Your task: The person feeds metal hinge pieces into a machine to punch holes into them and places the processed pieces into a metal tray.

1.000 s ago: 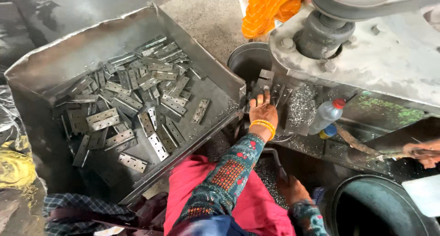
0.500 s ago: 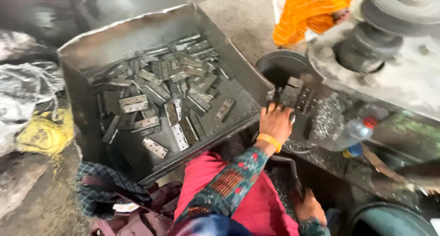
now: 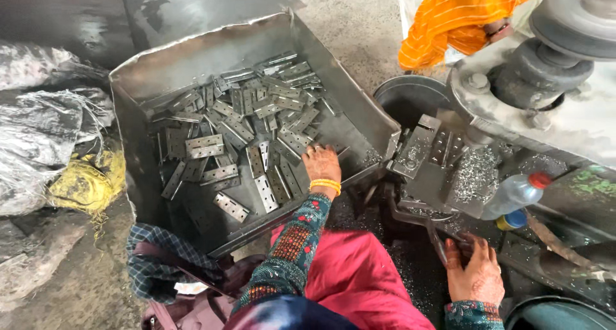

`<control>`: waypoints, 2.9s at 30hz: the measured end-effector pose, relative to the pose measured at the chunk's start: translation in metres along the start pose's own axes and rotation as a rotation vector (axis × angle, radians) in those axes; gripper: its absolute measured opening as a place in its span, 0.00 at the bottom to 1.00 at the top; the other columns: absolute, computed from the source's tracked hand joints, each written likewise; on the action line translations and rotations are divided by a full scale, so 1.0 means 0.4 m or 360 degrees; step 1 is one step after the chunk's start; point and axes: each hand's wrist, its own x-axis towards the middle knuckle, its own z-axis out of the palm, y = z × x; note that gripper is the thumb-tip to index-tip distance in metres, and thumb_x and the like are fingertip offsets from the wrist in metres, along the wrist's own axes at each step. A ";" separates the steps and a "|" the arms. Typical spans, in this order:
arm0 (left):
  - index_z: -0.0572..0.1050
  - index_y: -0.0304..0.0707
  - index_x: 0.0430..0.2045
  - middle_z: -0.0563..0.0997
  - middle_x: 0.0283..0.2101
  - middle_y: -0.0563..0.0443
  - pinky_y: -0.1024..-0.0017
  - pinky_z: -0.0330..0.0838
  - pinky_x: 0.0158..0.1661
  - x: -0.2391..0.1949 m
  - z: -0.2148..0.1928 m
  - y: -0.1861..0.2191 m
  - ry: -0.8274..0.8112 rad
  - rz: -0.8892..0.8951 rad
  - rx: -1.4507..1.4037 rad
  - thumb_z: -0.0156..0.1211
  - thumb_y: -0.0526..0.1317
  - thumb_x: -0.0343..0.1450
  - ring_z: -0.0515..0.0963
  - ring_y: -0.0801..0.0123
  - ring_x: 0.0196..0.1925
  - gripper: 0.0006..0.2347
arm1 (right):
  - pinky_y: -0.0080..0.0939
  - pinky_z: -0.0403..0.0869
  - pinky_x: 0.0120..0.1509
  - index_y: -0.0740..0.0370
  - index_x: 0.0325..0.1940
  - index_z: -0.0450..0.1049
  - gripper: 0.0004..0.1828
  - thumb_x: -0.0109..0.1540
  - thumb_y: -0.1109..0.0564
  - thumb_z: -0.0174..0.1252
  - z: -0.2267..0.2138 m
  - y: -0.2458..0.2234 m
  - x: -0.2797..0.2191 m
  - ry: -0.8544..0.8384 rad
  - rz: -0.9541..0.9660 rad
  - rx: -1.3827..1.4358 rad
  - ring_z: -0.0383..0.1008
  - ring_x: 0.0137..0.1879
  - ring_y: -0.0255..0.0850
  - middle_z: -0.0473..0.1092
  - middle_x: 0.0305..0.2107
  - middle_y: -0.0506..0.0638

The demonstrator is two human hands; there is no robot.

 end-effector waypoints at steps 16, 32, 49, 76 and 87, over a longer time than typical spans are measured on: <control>0.82 0.41 0.43 0.81 0.51 0.48 0.58 0.70 0.58 -0.167 -0.227 0.315 0.0090 0.0965 -0.0710 0.62 0.37 0.68 0.78 0.55 0.57 0.11 | 0.58 0.74 0.52 0.54 0.60 0.71 0.25 0.63 0.41 0.58 -0.017 -0.027 -0.012 -0.0030 0.0059 0.0168 0.76 0.53 0.60 0.75 0.49 0.57; 0.83 0.45 0.46 0.59 0.74 0.52 0.56 0.55 0.61 -0.156 -0.175 0.466 -0.0470 0.0880 -0.0125 0.53 0.42 0.69 0.59 0.56 0.71 0.15 | 0.60 0.74 0.59 0.54 0.62 0.68 0.32 0.61 0.33 0.54 0.137 0.114 -0.013 -0.0601 0.0268 0.0088 0.76 0.56 0.62 0.76 0.49 0.62; 0.83 0.45 0.45 0.63 0.71 0.51 0.55 0.56 0.57 -0.122 -0.104 0.493 -0.0260 0.0823 -0.0170 0.52 0.41 0.69 0.63 0.58 0.66 0.15 | 0.58 0.75 0.56 0.57 0.52 0.75 0.29 0.58 0.35 0.60 0.328 0.259 -0.088 -0.0819 0.0323 0.0023 0.78 0.54 0.62 0.78 0.42 0.65; 0.82 0.45 0.47 0.63 0.73 0.50 0.57 0.56 0.59 -0.114 -0.094 0.493 -0.0278 0.0831 -0.0162 0.49 0.41 0.71 0.64 0.61 0.68 0.15 | 0.58 0.76 0.59 0.55 0.55 0.79 0.30 0.58 0.34 0.59 0.301 0.208 -0.137 -0.0783 0.0587 0.0286 0.78 0.57 0.61 0.79 0.45 0.64; 0.81 0.48 0.47 0.59 0.73 0.51 0.53 0.52 0.60 -0.061 -0.111 0.535 -0.0479 0.0830 -0.0074 0.47 0.43 0.70 0.58 0.58 0.71 0.16 | 0.59 0.74 0.58 0.61 0.54 0.72 0.33 0.58 0.34 0.62 0.290 0.217 -0.064 -0.0833 0.0357 0.0050 0.75 0.56 0.65 0.76 0.45 0.69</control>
